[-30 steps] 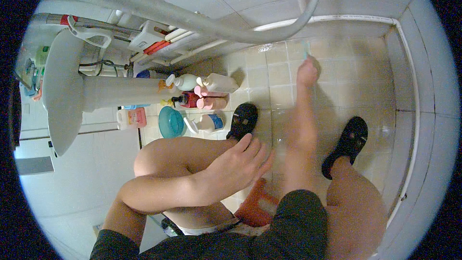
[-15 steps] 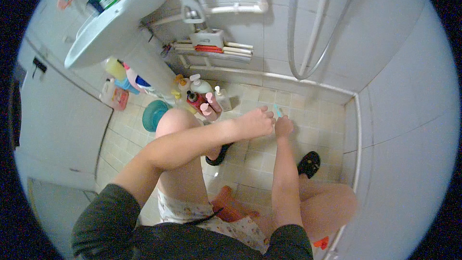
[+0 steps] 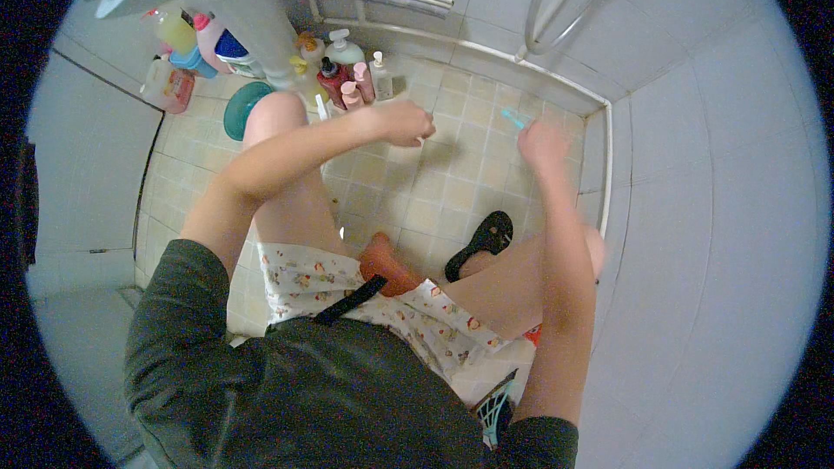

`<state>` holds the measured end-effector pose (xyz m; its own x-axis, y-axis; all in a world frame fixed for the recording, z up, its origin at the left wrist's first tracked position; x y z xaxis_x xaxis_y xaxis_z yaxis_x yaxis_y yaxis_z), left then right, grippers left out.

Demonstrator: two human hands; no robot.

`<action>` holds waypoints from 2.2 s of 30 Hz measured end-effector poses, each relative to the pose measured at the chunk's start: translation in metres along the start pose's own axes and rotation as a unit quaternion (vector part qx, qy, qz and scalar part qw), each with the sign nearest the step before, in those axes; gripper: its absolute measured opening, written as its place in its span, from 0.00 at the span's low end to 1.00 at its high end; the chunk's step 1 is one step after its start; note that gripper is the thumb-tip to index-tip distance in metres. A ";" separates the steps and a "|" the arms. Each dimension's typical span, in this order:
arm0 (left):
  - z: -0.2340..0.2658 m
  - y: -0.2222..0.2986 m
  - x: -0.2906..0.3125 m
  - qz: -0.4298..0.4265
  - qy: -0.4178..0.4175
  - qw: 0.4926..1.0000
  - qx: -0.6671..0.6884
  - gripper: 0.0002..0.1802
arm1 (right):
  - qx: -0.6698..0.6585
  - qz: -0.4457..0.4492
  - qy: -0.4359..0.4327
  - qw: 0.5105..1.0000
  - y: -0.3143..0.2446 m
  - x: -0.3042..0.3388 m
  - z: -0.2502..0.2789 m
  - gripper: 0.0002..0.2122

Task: The person sits on a small stool and scrubs the tiled bathroom floor with a toothbrush. They apply cleaning solution from a bottle and continue scrubbing the grout lines and tile surfaces before leaving the bathroom.

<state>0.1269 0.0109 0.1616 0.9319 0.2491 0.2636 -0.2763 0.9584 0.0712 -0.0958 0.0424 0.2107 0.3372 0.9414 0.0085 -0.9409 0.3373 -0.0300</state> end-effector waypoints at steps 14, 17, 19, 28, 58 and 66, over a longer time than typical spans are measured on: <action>-0.147 -0.017 0.071 0.045 -0.143 0.987 0.064 0.10 | -0.182 -0.174 -0.208 0.945 -0.025 0.022 -0.376 0.11; -0.140 0.013 0.082 0.056 -0.210 0.968 0.128 0.10 | -0.202 -0.197 -0.226 0.932 -0.057 0.032 -0.386 0.11; -0.144 0.037 0.080 0.071 -0.214 0.957 0.181 0.09 | -0.214 -0.218 -0.225 0.925 -0.069 0.032 -0.386 0.11; -0.090 0.079 0.107 0.188 0.008 0.929 0.319 0.11 | -0.154 -0.152 -0.122 0.969 -0.066 0.048 -0.337 0.18; 0.262 -0.036 0.530 0.483 0.295 0.614 0.550 0.06 | -0.511 0.161 -0.286 0.794 -0.499 -0.117 0.385 0.11; 0.314 -0.111 0.549 0.438 0.402 0.584 0.552 0.09 | -0.568 0.168 0.010 0.805 -0.586 -0.299 0.396 0.05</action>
<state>0.5950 -0.0028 0.6007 0.0049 0.9875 0.1578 -0.2998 -0.1491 0.9423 0.3420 -0.4360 0.6211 0.0809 0.9753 -0.2058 -0.3466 -0.1660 -0.9232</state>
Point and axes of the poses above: each hand's wrist, its own x-axis away from the middle knuckle, its own z-axis out of the back of the hand, y = z × x, the point moved 10 cm from there along -x, towards the middle knuckle, and after that the axes turned 2 degrees about -x, right-handed, at the moved point
